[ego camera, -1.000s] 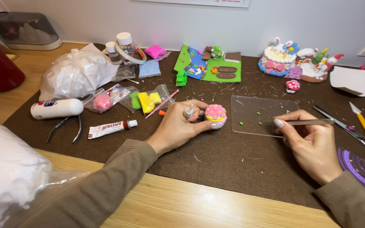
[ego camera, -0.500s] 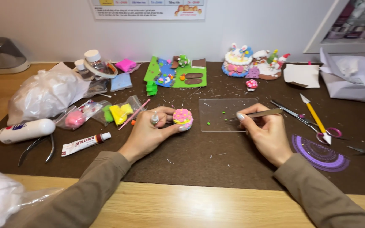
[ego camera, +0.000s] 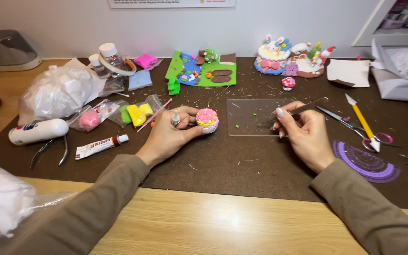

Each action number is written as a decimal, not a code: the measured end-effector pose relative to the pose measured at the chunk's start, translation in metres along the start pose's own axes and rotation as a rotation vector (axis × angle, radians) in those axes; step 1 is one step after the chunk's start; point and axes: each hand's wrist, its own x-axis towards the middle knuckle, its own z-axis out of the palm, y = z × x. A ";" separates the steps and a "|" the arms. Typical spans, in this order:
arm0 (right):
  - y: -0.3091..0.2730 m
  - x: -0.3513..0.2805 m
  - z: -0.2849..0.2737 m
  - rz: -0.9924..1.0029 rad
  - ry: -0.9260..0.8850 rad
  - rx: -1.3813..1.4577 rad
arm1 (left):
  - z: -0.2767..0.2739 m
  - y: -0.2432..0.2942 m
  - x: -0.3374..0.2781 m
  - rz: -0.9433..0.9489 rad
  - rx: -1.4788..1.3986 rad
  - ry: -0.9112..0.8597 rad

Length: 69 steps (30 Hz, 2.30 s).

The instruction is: The person decorates a small, round, pink and yellow craft object that resembles a cupcake. They use tweezers to pick up small green pieces from a clear plastic sheet and apply them to the craft object. The person also uses a small bottle to apply glue to the object.

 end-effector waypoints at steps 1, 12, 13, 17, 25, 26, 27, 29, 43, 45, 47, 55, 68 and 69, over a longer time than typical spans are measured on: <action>0.000 0.001 -0.001 -0.005 -0.015 -0.020 | 0.001 0.001 0.001 0.005 -0.007 -0.006; -0.019 -0.007 -0.004 -0.011 -0.084 -0.179 | 0.002 0.007 -0.002 -0.079 0.030 -0.025; -0.027 -0.010 -0.005 0.028 -0.111 -0.288 | 0.003 0.010 -0.002 -0.143 0.070 -0.028; -0.031 -0.013 -0.002 -0.007 -0.120 -0.340 | 0.003 0.009 -0.003 -0.141 0.044 -0.029; -0.032 -0.013 0.000 -0.057 -0.144 -0.349 | 0.005 0.012 -0.003 -0.140 0.037 -0.024; -0.031 -0.013 0.000 -0.057 -0.145 -0.349 | 0.004 0.011 -0.003 -0.140 0.037 -0.023; -0.031 -0.013 0.000 -0.056 -0.149 -0.349 | 0.004 0.010 -0.004 -0.137 0.043 -0.024; -0.029 -0.012 -0.001 -0.054 -0.153 -0.348 | 0.004 0.009 -0.004 -0.134 0.048 -0.025; -0.065 -0.008 -0.025 0.632 0.056 1.009 | 0.006 0.011 -0.004 -0.105 0.076 -0.038; -0.073 -0.010 -0.022 0.617 0.029 1.067 | 0.005 0.012 -0.003 -0.116 0.143 -0.055; -0.077 -0.012 -0.021 0.604 0.003 1.125 | 0.004 0.013 -0.003 -0.130 0.210 -0.073; -0.083 -0.019 -0.017 0.552 -0.011 1.096 | 0.000 0.018 -0.005 -0.032 0.244 -0.020; -0.154 -0.054 0.025 0.383 0.012 1.289 | 0.014 0.175 0.017 -0.430 0.224 -0.043; -0.161 -0.059 0.025 0.366 0.064 1.339 | 0.014 0.190 0.021 -0.419 0.232 -0.151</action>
